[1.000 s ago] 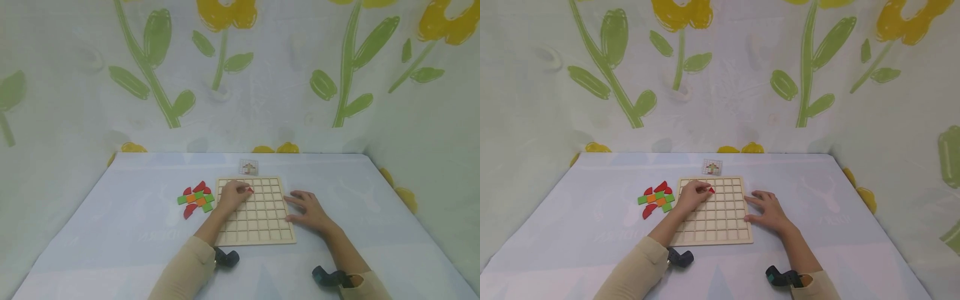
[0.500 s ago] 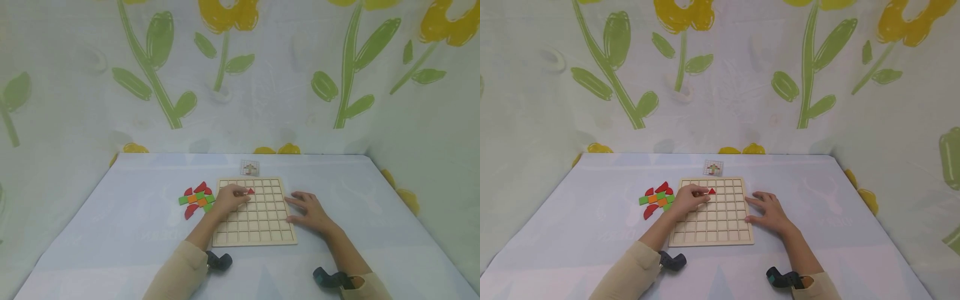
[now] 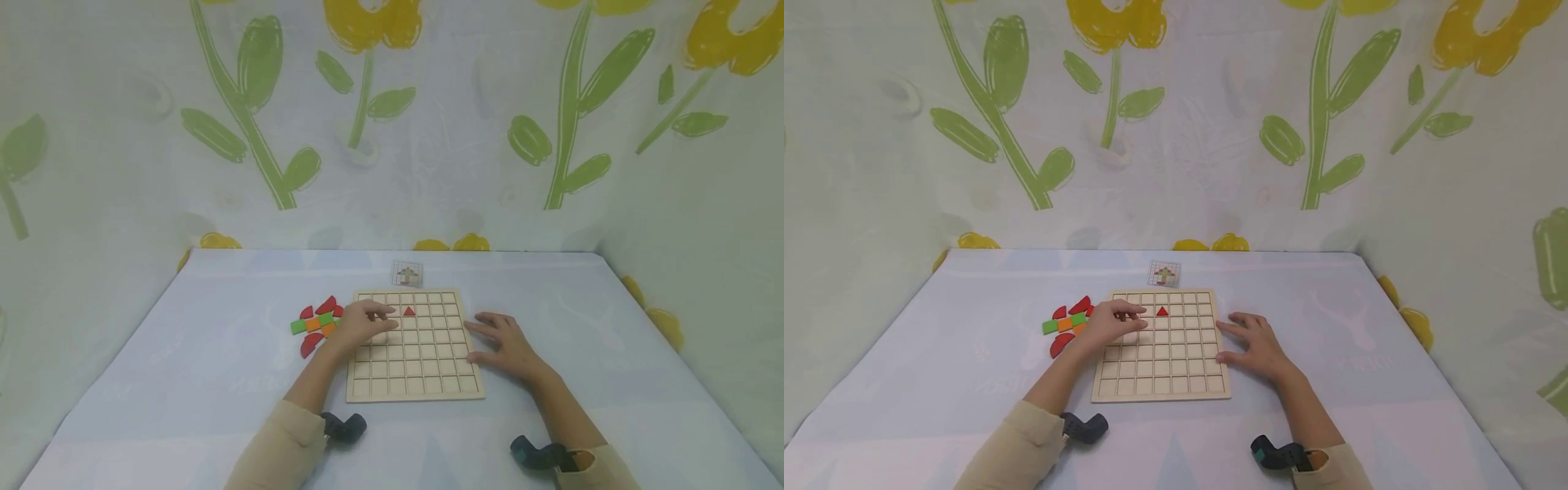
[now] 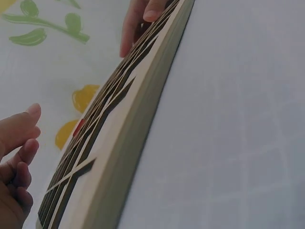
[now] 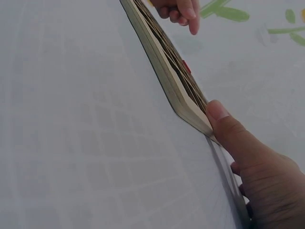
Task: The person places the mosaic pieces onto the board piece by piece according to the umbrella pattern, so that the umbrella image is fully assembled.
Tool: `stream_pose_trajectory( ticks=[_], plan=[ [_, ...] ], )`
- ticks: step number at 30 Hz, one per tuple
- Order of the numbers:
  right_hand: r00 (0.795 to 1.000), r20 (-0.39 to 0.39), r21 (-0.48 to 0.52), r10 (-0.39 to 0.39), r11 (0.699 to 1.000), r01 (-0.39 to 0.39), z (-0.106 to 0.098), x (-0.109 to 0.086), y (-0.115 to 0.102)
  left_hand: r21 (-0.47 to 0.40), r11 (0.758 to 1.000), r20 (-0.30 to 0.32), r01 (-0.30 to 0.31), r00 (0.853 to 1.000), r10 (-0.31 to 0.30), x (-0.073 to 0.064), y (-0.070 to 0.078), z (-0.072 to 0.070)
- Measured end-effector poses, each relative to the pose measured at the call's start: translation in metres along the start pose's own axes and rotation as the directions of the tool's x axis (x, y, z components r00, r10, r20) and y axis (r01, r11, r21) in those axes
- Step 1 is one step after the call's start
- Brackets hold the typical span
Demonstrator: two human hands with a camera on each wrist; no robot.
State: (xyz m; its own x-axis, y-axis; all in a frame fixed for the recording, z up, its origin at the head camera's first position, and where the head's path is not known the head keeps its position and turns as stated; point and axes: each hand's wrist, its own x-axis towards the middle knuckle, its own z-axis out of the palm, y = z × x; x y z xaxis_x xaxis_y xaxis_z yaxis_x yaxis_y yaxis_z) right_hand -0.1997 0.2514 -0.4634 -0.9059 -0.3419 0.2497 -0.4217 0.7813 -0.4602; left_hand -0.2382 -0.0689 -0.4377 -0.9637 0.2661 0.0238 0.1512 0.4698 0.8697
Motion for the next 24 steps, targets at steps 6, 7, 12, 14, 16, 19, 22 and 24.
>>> stream_pose_trajectory(
  ticks=[6, 7, 12, 14, 16, 19, 22, 24],
  plan=[
    [1.0, -0.016, -0.004, -0.013, 1.0, 0.013, -0.001, -0.001, 0.001, 0.03, 0.999, 0.025, 0.017, 1.0, -0.018, -0.001, -0.004, -0.009],
    [1.0, -0.013, -0.005, -0.011, 1.0, 0.011, 0.0, 0.0, 0.001, 0.028, 0.999, 0.021, 0.024, 0.999, -0.024, -0.002, -0.004, -0.011],
    [1.0, 0.003, -0.005, 0.016, 1.0, -0.016, 0.001, 0.001, 0.0, 0.039, 0.998, 0.003, 0.053, 0.999, -0.053, -0.005, -0.004, -0.02],
    [1.0, 0.001, -0.009, 0.027, 1.0, -0.027, 0.001, 0.001, 0.0, 0.047, 0.998, 0.009, 0.05, 0.999, -0.05, -0.006, -0.004, -0.023],
    [1.0, -0.002, -0.014, 0.031, 0.999, -0.031, 0.001, 0.001, -0.001, 0.045, 0.998, 0.016, 0.038, 0.999, -0.039, -0.006, -0.004, -0.025],
    [1.0, -0.005, -0.011, 0.03, 0.999, -0.03, 0.0, 0.001, -0.001, 0.036, 0.999, 0.021, 0.017, 1.0, -0.018, -0.007, -0.006, -0.028],
    [1.0, -0.001, -0.004, 0.026, 1.0, -0.026, 0.0, 0.001, -0.002, 0.039, 0.999, 0.034, 0.011, 0.999, -0.012, -0.011, -0.009, -0.034],
    [1.0, 0.003, -0.004, 0.024, 1.0, -0.024, 0.001, 0.001, -0.002, 0.049, 0.999, 0.043, 0.018, 0.999, -0.02, -0.014, -0.012, -0.039]
  ],
)
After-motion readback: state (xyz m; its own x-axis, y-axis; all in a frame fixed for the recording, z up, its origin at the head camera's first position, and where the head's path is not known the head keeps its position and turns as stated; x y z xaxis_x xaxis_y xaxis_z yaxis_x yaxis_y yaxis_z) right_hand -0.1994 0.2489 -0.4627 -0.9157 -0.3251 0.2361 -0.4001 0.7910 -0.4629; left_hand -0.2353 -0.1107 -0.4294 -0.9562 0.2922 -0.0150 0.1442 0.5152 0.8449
